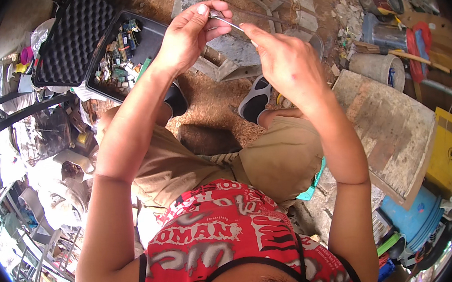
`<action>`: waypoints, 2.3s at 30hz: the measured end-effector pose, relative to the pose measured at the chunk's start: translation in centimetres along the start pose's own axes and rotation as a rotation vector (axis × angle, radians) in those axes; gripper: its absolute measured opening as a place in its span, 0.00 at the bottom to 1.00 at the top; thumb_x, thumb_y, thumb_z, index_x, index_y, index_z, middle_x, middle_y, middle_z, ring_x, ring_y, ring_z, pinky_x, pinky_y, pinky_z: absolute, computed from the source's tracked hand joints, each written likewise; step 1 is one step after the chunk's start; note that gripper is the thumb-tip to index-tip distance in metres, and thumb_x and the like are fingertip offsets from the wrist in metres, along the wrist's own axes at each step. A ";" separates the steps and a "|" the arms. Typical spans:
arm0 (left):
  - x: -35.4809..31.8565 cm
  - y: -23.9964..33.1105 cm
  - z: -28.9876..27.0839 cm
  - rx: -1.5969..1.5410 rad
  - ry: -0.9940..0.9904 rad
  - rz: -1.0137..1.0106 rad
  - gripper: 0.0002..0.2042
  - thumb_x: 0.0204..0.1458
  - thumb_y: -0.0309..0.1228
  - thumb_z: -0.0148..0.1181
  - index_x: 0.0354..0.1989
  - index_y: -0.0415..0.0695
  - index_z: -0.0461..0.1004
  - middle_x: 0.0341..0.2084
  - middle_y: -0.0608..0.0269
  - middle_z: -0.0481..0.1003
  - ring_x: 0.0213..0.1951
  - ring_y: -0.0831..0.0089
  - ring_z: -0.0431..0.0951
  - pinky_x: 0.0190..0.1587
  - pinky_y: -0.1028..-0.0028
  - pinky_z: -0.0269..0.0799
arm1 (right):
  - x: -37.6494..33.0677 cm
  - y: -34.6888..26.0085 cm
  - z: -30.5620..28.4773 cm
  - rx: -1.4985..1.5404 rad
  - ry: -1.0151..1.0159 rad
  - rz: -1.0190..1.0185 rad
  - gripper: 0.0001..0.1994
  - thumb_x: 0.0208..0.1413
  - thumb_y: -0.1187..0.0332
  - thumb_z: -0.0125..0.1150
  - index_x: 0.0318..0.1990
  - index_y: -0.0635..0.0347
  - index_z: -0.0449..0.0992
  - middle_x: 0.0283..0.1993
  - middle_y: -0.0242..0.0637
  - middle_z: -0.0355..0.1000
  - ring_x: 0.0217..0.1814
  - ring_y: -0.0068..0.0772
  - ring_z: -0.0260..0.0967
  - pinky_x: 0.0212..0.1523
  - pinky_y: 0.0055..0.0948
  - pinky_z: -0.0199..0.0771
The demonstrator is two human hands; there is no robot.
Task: The person uses a screwdriver and pliers to disassemble electronic circuit boards and small components while sitting in an outdoor area.
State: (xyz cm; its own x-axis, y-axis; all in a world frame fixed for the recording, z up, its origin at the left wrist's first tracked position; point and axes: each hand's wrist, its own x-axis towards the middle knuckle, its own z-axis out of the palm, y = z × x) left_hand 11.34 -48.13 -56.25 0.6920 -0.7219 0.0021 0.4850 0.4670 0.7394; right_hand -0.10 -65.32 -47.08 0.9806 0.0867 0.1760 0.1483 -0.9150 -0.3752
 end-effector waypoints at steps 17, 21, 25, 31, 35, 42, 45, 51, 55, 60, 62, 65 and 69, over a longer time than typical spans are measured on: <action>-0.2 0.0 1.5 0.034 0.255 0.032 0.17 0.64 0.34 0.44 0.54 0.34 0.67 0.43 0.57 0.74 0.46 0.73 0.76 0.52 0.76 0.73 | -0.5 -1.4 5.6 0.929 -0.103 0.574 0.16 0.62 0.68 0.51 0.56 0.57 0.71 0.39 0.48 0.77 0.32 0.36 0.78 0.30 0.27 0.75; -0.3 -0.2 1.9 0.081 0.302 0.026 0.16 0.64 0.34 0.44 0.53 0.35 0.68 0.42 0.58 0.75 0.44 0.76 0.77 0.50 0.77 0.75 | -0.9 -0.6 6.2 0.302 0.184 0.176 0.16 0.58 0.69 0.54 0.54 0.51 0.73 0.32 0.46 0.77 0.29 0.39 0.77 0.28 0.32 0.77; -0.6 -0.4 1.4 0.091 0.265 -0.009 0.16 0.64 0.33 0.44 0.53 0.35 0.68 0.41 0.58 0.75 0.43 0.76 0.77 0.50 0.76 0.74 | 0.0 0.2 1.4 0.058 -0.024 0.117 0.15 0.55 0.70 0.54 0.50 0.47 0.75 0.24 0.43 0.74 0.25 0.46 0.75 0.26 0.43 0.76; -0.1 0.1 2.4 0.235 0.258 0.069 0.16 0.63 0.33 0.47 0.54 0.36 0.68 0.44 0.56 0.75 0.45 0.73 0.76 0.52 0.74 0.72 | 0.4 -0.6 1.1 0.010 0.052 0.037 0.16 0.54 0.71 0.54 0.51 0.48 0.74 0.28 0.41 0.75 0.27 0.46 0.74 0.29 0.41 0.77; -0.3 0.8 1.8 0.708 0.170 0.250 0.17 0.61 0.32 0.51 0.55 0.37 0.68 0.45 0.58 0.75 0.47 0.74 0.76 0.52 0.75 0.70 | -0.2 -1.1 1.2 0.001 0.058 0.063 0.19 0.54 0.72 0.54 0.54 0.45 0.72 0.32 0.40 0.76 0.29 0.45 0.74 0.29 0.40 0.75; -0.6 -0.3 1.9 1.046 0.238 0.348 0.10 0.63 0.33 0.47 0.43 0.37 0.68 0.36 0.60 0.77 0.40 0.76 0.76 0.45 0.76 0.71 | 0.2 -1.6 0.7 -0.176 0.027 0.039 0.19 0.52 0.72 0.52 0.53 0.48 0.72 0.28 0.40 0.73 0.31 0.45 0.76 0.30 0.42 0.77; -0.6 -0.7 1.9 1.124 0.256 0.357 0.12 0.64 0.34 0.44 0.41 0.37 0.68 0.28 0.59 0.76 0.32 0.75 0.78 0.36 0.75 0.73 | 0.4 -2.1 0.7 -0.239 -0.036 0.068 0.19 0.52 0.72 0.53 0.52 0.46 0.73 0.29 0.39 0.74 0.29 0.45 0.75 0.29 0.42 0.76; -1.0 -1.6 2.0 1.123 0.289 0.238 0.14 0.65 0.38 0.42 0.38 0.38 0.67 0.21 0.62 0.71 0.24 0.73 0.77 0.28 0.74 0.71 | 1.5 -0.6 -0.8 -0.225 -0.156 -0.004 0.16 0.51 0.71 0.53 0.48 0.49 0.77 0.30 0.43 0.75 0.30 0.47 0.75 0.31 0.42 0.77; -0.7 -0.5 2.0 1.151 0.207 0.143 0.10 0.58 0.34 0.52 0.39 0.38 0.66 0.20 0.59 0.72 0.24 0.66 0.75 0.29 0.68 0.70 | 2.1 -0.5 -2.2 -0.258 -0.200 -0.041 0.15 0.51 0.71 0.53 0.47 0.50 0.77 0.30 0.46 0.75 0.31 0.49 0.75 0.31 0.43 0.76; -0.9 0.0 2.6 1.234 0.101 0.262 0.14 0.53 0.28 0.58 0.43 0.37 0.62 0.19 0.61 0.72 0.22 0.72 0.75 0.28 0.74 0.69 | 2.0 -1.0 -2.5 -0.277 -0.211 -0.034 0.15 0.51 0.72 0.54 0.47 0.52 0.77 0.30 0.45 0.75 0.30 0.48 0.75 0.31 0.42 0.77; -0.9 -0.3 2.8 1.260 0.156 0.258 0.15 0.53 0.29 0.58 0.43 0.37 0.61 0.19 0.57 0.74 0.23 0.64 0.76 0.28 0.69 0.70 | 1.9 -1.2 -2.5 -0.282 -0.197 -0.037 0.15 0.51 0.71 0.53 0.48 0.52 0.77 0.29 0.44 0.75 0.29 0.48 0.75 0.30 0.41 0.77; -0.9 -0.2 3.1 1.320 0.198 0.228 0.15 0.54 0.32 0.58 0.42 0.39 0.60 0.20 0.53 0.75 0.25 0.55 0.79 0.28 0.62 0.72 | 1.7 -1.6 -2.5 -0.319 -0.182 -0.039 0.16 0.51 0.71 0.52 0.48 0.52 0.76 0.28 0.43 0.75 0.28 0.47 0.75 0.30 0.41 0.77; -0.7 -0.3 3.1 1.301 0.193 0.270 0.11 0.58 0.30 0.53 0.42 0.37 0.60 0.20 0.54 0.75 0.22 0.60 0.77 0.27 0.66 0.71 | 1.7 -2.0 -2.0 -0.353 -0.197 -0.013 0.17 0.51 0.71 0.51 0.48 0.51 0.76 0.27 0.41 0.74 0.27 0.46 0.75 0.30 0.41 0.77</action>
State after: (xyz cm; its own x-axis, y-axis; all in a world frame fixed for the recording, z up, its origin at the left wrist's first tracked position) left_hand 9.01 -49.35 -54.36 0.8011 -0.5511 0.2337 -0.4599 -0.3167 0.8296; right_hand 1.04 -64.10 -44.23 0.9898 0.1417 -0.0117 0.1412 -0.9895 -0.0321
